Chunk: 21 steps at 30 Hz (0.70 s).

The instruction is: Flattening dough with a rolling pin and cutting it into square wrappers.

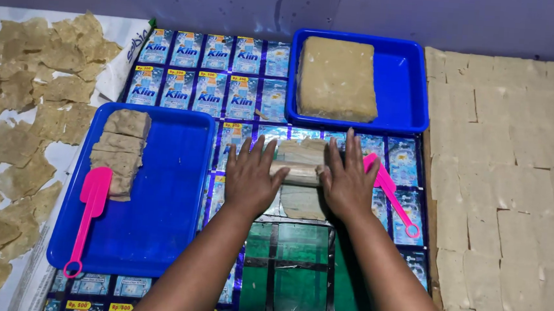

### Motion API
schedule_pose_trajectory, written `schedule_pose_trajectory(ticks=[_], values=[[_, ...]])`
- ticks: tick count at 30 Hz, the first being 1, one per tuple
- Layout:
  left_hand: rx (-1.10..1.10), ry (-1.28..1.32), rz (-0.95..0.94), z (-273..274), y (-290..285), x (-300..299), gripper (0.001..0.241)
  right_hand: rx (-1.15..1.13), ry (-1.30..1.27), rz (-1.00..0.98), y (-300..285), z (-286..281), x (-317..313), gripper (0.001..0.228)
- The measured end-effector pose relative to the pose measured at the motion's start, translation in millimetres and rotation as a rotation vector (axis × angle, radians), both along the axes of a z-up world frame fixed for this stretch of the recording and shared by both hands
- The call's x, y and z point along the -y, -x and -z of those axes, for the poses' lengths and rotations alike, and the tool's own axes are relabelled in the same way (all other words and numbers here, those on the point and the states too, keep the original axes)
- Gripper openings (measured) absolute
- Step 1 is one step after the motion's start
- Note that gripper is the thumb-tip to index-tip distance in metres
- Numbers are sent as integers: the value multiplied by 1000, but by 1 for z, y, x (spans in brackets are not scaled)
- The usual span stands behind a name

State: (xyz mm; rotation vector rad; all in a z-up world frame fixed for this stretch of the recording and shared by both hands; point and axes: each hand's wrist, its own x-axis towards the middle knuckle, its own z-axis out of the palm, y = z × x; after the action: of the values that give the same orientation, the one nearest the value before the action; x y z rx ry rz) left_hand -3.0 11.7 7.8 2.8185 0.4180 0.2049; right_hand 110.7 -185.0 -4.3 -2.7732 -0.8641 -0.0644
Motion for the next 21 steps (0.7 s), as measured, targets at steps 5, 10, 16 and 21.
schedule_pose_trajectory(ticks=[5, 10, 16, 21], values=[[128, -83, 121, 30, 32, -8, 72, 45, -276, 206, -16, 35, 72, 47], [135, -1, -106, 34, 67, 8, 59, -7, 95, 350, -60, 102, 143, 55], [95, 535, -370, 27, 85, 19, 79, 197, 226, 64, -51, 79, 134, 37], [332, 490, -167, 18, 104, 25, 76, -253, 214, 310, 18, 21, 106, 39]])
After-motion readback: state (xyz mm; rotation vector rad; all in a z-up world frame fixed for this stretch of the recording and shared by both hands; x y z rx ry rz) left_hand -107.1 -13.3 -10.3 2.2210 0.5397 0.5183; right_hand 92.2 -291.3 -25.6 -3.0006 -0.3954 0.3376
